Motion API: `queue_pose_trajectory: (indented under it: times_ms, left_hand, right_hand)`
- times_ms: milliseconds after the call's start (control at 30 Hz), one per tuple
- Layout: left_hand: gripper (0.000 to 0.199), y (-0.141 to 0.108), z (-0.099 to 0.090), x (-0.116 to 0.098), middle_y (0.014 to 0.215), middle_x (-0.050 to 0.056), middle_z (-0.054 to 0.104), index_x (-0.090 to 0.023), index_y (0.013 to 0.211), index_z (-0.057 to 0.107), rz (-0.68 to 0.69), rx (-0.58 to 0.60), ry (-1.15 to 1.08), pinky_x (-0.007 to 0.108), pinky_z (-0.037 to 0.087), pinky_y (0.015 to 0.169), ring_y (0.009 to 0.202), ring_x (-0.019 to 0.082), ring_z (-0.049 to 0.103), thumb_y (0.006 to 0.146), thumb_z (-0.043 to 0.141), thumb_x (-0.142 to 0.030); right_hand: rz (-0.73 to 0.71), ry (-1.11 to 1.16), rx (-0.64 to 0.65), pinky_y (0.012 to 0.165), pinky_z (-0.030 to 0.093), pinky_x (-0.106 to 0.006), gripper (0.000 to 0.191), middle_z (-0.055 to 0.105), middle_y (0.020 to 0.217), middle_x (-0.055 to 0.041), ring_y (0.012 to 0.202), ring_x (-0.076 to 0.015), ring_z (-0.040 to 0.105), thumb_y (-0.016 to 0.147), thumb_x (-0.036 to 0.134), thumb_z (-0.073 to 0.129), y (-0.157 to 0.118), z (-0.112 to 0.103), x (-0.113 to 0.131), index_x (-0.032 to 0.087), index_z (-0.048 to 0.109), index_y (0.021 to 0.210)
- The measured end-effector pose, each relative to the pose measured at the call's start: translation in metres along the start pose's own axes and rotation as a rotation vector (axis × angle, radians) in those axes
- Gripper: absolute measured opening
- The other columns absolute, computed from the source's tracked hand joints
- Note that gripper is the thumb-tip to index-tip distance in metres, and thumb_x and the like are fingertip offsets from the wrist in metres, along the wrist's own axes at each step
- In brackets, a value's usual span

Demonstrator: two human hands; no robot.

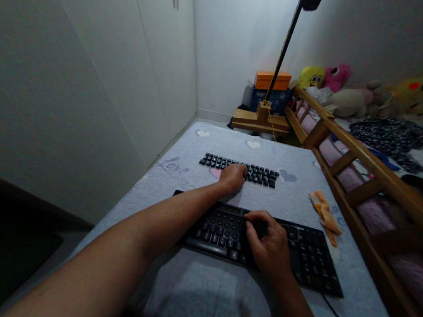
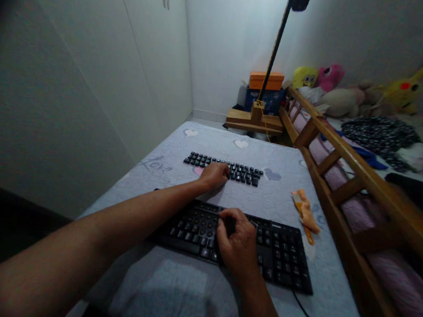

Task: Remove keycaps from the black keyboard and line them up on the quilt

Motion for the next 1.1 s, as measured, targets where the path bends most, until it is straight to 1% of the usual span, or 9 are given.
queue_pose_trajectory:
  times_ms: [200,400,567,667,900,1100]
  left_hand:
    - [0.029,0.0000,0.0003,0.0002,0.102,0.007,0.071,-0.022,0.102,0.070,-0.010,0.000,-0.006,0.028,0.046,0.083,0.096,0.020,0.064,0.078,0.057,-0.012]
    - [0.026,0.0002,0.0021,0.0005,0.102,0.009,0.072,-0.022,0.101,0.070,-0.012,-0.013,0.027,0.030,0.047,0.078,0.094,0.023,0.065,0.078,0.058,-0.015]
    - [0.024,-0.0010,0.0020,0.0005,0.100,0.010,0.072,-0.022,0.099,0.070,-0.019,-0.023,0.046,0.030,0.048,0.078,0.093,0.023,0.065,0.078,0.058,-0.018]
    - [0.025,-0.0001,0.0020,0.0006,0.101,0.009,0.072,-0.022,0.099,0.070,-0.010,-0.028,0.030,0.030,0.048,0.080,0.094,0.023,0.065,0.077,0.058,-0.016]
    - [0.023,0.0021,0.0012,0.0017,0.100,0.006,0.073,-0.021,0.097,0.072,-0.056,-0.018,-0.059,0.027,0.048,0.080,0.093,0.020,0.065,0.077,0.060,-0.018]
    - [0.024,0.0011,0.0017,0.0021,0.097,0.005,0.073,-0.022,0.096,0.072,-0.058,-0.025,-0.040,0.027,0.049,0.080,0.092,0.020,0.065,0.076,0.061,-0.017]
  right_hand:
    - [-0.007,-0.005,0.008,0.073,0.051,-0.030,0.009,0.069,0.081,-0.0026,0.077,-0.0193,0.067,0.084,0.019,0.053,0.0005,0.0016,-0.0010,0.022,0.061,0.088]
    - [0.002,0.005,0.011,0.073,0.051,-0.029,0.009,0.069,0.081,-0.0026,0.077,-0.0189,0.066,0.084,0.018,0.053,0.0005,0.0015,-0.0018,0.021,0.061,0.087]
    - [0.006,-0.011,0.012,0.071,0.050,-0.029,0.008,0.068,0.079,-0.0020,0.074,-0.0186,0.066,0.083,0.019,0.054,0.0000,0.0001,-0.0009,0.021,0.062,0.086]
    - [0.005,-0.010,0.013,0.071,0.051,-0.029,0.009,0.069,0.079,-0.0019,0.074,-0.0184,0.066,0.083,0.018,0.054,0.0000,0.0004,-0.0010,0.021,0.062,0.086]
    - [0.012,0.007,0.017,0.070,0.051,-0.028,0.009,0.069,0.079,-0.0025,0.074,-0.0181,0.066,0.083,0.017,0.054,0.0011,0.0001,0.0007,0.021,0.062,0.085]
    - [0.000,0.010,0.003,0.071,0.051,-0.028,0.009,0.069,0.079,-0.0022,0.075,-0.0178,0.066,0.082,0.017,0.055,0.0016,0.0008,-0.0004,0.020,0.062,0.086]
Point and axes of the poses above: each hand's wrist, its own y-axis towards the middle knuckle, its own z-axis out of the palm, x = y × z, the point moved 1 cm from there along y, towards the middle knuckle
